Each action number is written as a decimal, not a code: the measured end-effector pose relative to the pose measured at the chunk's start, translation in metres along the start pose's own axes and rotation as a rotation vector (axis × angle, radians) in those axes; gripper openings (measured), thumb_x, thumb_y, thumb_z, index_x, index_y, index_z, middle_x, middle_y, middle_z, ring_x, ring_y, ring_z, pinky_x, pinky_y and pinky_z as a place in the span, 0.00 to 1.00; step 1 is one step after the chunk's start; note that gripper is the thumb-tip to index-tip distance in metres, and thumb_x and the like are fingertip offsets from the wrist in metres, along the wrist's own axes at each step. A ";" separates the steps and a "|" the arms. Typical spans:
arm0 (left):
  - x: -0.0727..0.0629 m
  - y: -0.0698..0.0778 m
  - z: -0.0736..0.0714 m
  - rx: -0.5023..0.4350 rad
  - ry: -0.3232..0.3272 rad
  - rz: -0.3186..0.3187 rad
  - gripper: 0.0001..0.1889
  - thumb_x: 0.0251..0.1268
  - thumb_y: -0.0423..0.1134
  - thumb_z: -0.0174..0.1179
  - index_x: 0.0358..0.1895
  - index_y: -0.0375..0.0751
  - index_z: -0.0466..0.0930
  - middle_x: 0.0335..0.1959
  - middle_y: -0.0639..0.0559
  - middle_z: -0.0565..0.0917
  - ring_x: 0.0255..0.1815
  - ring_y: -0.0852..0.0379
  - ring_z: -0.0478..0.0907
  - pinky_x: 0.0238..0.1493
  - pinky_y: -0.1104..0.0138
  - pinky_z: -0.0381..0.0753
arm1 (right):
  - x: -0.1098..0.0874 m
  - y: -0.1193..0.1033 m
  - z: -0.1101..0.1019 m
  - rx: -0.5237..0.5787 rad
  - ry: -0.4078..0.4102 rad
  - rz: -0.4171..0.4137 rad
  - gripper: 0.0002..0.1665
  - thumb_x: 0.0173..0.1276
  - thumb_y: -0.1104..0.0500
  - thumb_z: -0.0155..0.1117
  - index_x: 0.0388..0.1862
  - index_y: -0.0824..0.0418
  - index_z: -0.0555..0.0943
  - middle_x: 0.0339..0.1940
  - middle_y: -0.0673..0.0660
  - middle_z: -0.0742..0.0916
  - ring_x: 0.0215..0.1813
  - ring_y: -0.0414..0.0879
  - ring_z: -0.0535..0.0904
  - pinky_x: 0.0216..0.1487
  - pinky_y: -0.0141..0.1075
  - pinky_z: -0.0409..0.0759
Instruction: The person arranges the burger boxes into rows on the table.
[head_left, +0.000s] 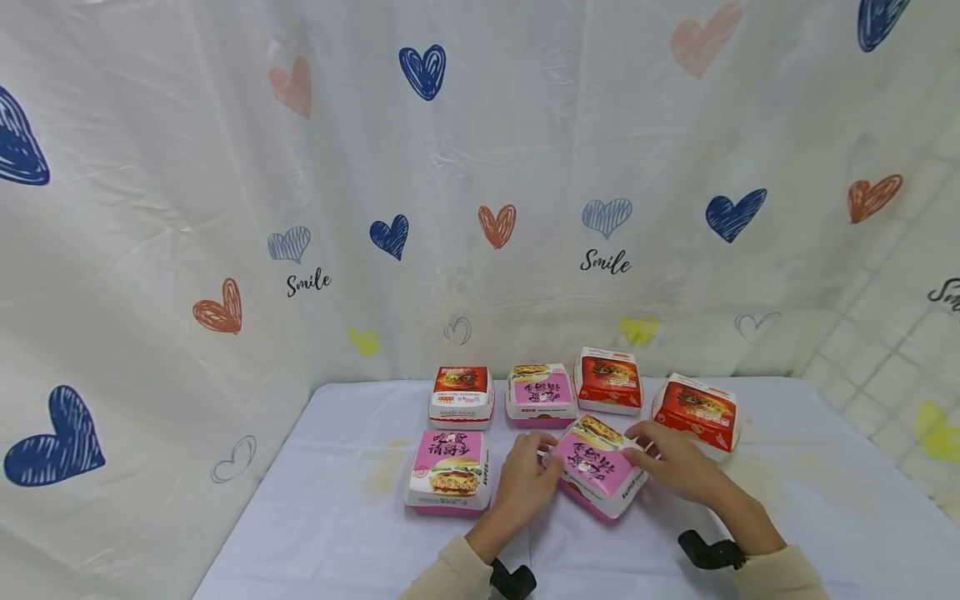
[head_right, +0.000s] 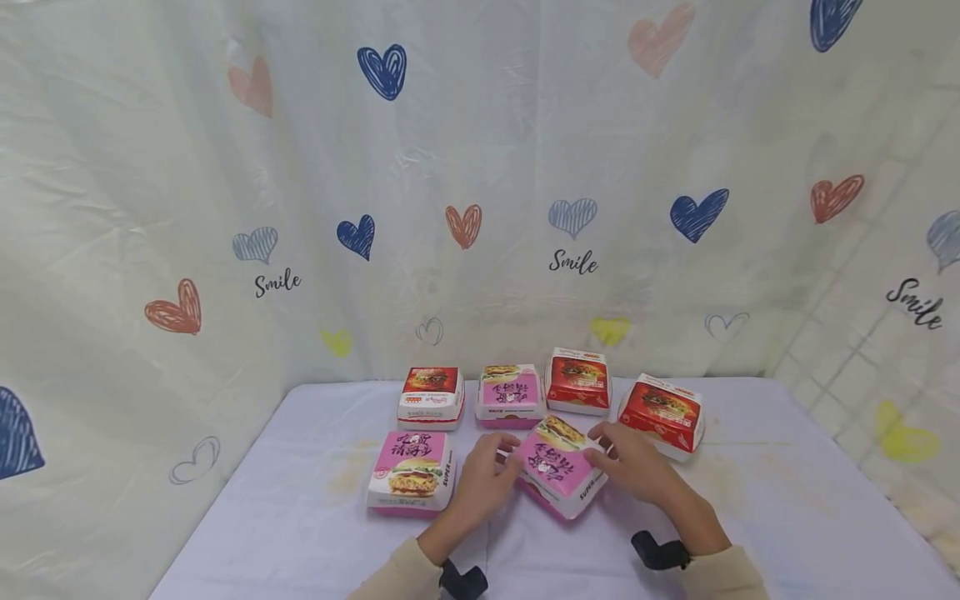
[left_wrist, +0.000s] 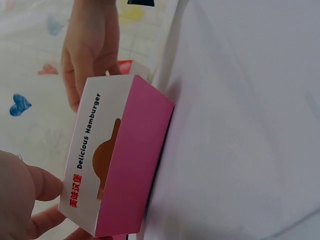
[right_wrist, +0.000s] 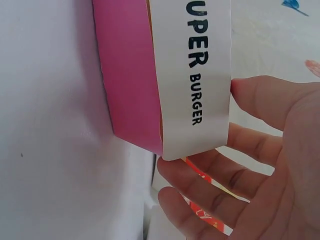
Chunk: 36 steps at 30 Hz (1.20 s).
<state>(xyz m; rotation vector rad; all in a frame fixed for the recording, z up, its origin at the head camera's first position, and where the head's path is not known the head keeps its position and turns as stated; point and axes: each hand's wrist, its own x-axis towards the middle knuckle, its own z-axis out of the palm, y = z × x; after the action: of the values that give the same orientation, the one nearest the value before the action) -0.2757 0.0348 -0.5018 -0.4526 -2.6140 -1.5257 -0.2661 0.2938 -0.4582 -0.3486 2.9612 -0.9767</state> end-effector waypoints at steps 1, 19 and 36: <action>0.000 0.000 0.000 0.010 0.011 0.001 0.11 0.74 0.44 0.59 0.54 0.48 0.80 0.48 0.55 0.79 0.43 0.65 0.73 0.43 0.71 0.74 | 0.000 -0.001 0.000 0.000 -0.004 0.002 0.26 0.72 0.47 0.67 0.60 0.63 0.78 0.46 0.53 0.86 0.46 0.45 0.79 0.41 0.34 0.80; 0.003 -0.001 -0.003 0.026 0.091 -0.004 0.06 0.74 0.39 0.59 0.49 0.48 0.78 0.45 0.56 0.74 0.43 0.65 0.75 0.44 0.72 0.79 | -0.001 -0.006 0.004 0.021 -0.048 0.020 0.21 0.74 0.46 0.65 0.56 0.58 0.80 0.34 0.51 0.84 0.36 0.43 0.76 0.34 0.33 0.77; 0.002 -0.002 -0.003 0.077 -0.085 -0.030 0.35 0.62 0.60 0.68 0.71 0.56 0.71 0.64 0.53 0.72 0.65 0.52 0.74 0.69 0.50 0.74 | 0.002 0.002 0.010 0.154 -0.106 0.007 0.41 0.72 0.45 0.67 0.76 0.60 0.66 0.70 0.66 0.78 0.56 0.53 0.83 0.49 0.47 0.86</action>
<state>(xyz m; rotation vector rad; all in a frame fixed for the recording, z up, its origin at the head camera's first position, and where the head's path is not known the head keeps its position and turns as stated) -0.2784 0.0315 -0.5018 -0.4846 -2.7447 -1.4384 -0.2676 0.2889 -0.4669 -0.3740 2.7695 -1.1392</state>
